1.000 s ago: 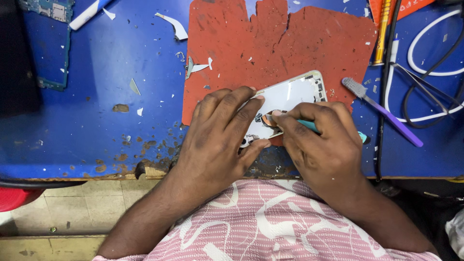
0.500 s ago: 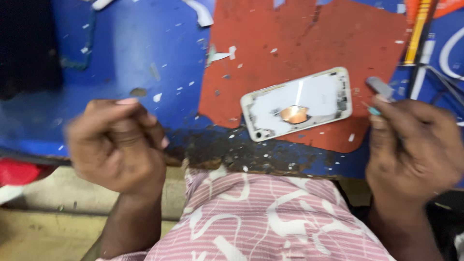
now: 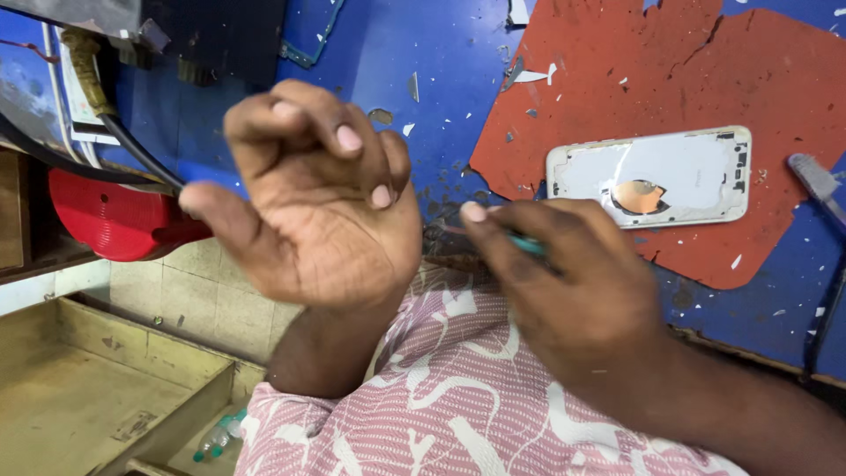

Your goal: The person uses a small plastic scraper to peel and scrape adhesive residue from the back of a white smartphone casing. The person repeatedly lifts and removes pieces of the adhesive layer, working across the surface of the casing.

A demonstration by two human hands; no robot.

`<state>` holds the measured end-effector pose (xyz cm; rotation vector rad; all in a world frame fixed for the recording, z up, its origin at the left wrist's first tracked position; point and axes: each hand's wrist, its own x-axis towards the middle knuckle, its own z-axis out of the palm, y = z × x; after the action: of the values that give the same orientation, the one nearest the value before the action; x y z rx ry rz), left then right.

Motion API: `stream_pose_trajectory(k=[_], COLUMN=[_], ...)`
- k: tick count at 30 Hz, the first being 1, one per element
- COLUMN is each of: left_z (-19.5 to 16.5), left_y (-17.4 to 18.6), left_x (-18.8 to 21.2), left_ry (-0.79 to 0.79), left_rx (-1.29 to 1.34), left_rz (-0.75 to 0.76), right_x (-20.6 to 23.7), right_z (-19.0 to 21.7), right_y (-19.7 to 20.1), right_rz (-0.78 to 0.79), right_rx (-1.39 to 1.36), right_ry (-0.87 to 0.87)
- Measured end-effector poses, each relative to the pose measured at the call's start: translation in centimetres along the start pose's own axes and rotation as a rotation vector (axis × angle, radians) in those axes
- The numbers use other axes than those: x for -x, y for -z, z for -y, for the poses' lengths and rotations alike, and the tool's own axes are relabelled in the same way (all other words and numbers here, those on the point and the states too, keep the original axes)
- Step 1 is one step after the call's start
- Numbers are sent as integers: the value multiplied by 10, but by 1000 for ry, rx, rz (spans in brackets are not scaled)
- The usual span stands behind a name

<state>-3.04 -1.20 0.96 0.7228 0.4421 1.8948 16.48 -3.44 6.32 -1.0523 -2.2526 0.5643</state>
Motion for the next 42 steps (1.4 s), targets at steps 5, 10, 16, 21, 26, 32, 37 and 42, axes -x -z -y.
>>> stream_pose_trajectory(k=[5, 10, 16, 21, 26, 32, 37, 42], left_z=[-5, -11, -8, -21, -18, -2, 30, 45], left_y=[-7, -2, -4, -3, -2, -15, -41, -50], left_x=[4, 3, 2, -3, 1, -5, -5, 1], left_ry=[-223, -300, -289, -252, -225, -84, 148, 172], left_rx=[-146, -190, -174, -309, -632, -1082, -1197, -1329], left_rz=[-16, -35, -17, 13, 94, 544, 976, 1070], right_x=[-11, -10, -10, -1, 30, 56, 56, 50], right_z=[12, 13, 12, -1, -24, -41, -38, -36], right_y=[-16, -19, -27, -7, 34, 44, 38, 32], right_rz=[13, -34, 33, 61, -114, -240, -156, -148], right_rx=[99, 167, 68, 123, 257, 228, 270, 326], right_ry=[156, 108, 119, 26, -278, -540, -467, -464])
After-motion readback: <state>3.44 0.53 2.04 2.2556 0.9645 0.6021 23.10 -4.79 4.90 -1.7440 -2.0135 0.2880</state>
